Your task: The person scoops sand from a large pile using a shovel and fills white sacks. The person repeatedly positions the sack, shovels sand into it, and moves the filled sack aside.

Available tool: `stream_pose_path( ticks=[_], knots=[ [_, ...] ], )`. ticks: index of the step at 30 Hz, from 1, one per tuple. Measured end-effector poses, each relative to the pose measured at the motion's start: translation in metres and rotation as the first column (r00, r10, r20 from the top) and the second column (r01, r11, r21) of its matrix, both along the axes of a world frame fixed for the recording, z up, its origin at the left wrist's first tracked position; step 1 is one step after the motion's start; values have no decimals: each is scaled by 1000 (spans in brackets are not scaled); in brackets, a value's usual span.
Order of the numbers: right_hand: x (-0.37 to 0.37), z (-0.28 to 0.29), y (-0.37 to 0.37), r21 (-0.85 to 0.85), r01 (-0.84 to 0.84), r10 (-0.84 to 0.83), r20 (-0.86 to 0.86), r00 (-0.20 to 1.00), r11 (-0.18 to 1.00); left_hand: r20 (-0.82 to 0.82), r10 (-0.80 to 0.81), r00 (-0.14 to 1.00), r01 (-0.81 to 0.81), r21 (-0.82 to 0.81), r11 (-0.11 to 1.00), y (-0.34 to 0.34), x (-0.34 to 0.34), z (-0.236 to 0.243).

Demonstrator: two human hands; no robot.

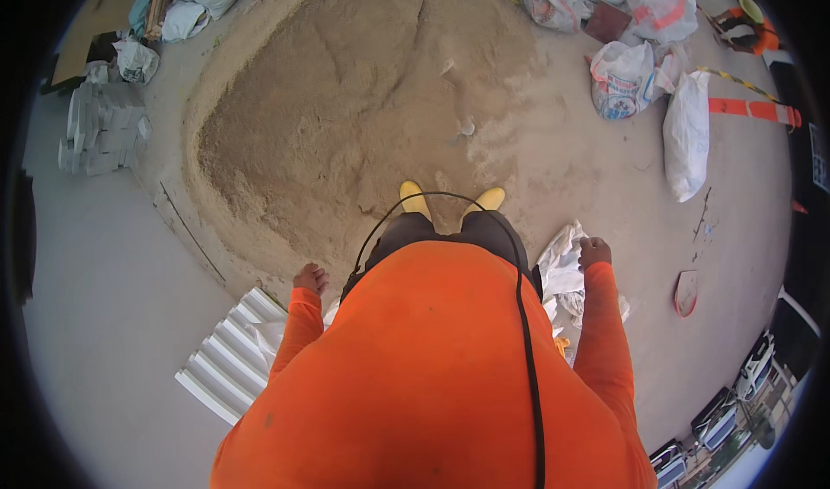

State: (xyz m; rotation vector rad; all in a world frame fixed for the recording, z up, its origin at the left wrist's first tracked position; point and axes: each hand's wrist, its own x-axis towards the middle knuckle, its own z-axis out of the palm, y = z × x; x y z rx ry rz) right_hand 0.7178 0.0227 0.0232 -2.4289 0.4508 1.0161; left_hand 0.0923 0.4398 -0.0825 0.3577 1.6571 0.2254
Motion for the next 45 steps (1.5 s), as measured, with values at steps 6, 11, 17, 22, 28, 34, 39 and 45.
stream_pose_path(
  ticks=[6, 11, 17, 22, 28, 34, 39, 45],
  knots=[
    [-87, -58, -41, 28, 328, -313, -236, 920, 944, -84, -56, 995, 59, 40, 997, 79, -24, 4],
    [-155, -32, -64, 26, 412, -389, -281, 877, 911, -248, -264, 932, 267, -23, 963, 136, 2, -33],
    [-179, 10, -157, -310, -515, 384, -397, 834, 799, -69, -277, 958, 285, 299, 911, 180, 89, -1],
    [-84, -13, -84, -263, -610, 510, -362, 780, 747, -20, -278, 960, 270, 312, 911, 136, 68, 19],
    [56, -23, 87, 118, 17, -10, -61, 998, 993, -313, 130, 941, -163, -81, 983, -6, -9, 0],
    [152, -54, 129, 121, -59, 76, -144, 987, 991, -320, 119, 940, -189, -196, 962, -112, 44, 46],
    [179, -75, 92, -95, -248, 206, -324, 924, 964, -147, 150, 978, -168, -115, 979, -146, 114, 69],
    [221, -81, 61, -153, -185, 134, -294, 946, 971, -94, 95, 991, -95, 6, 996, -130, 178, 81]
  ],
)
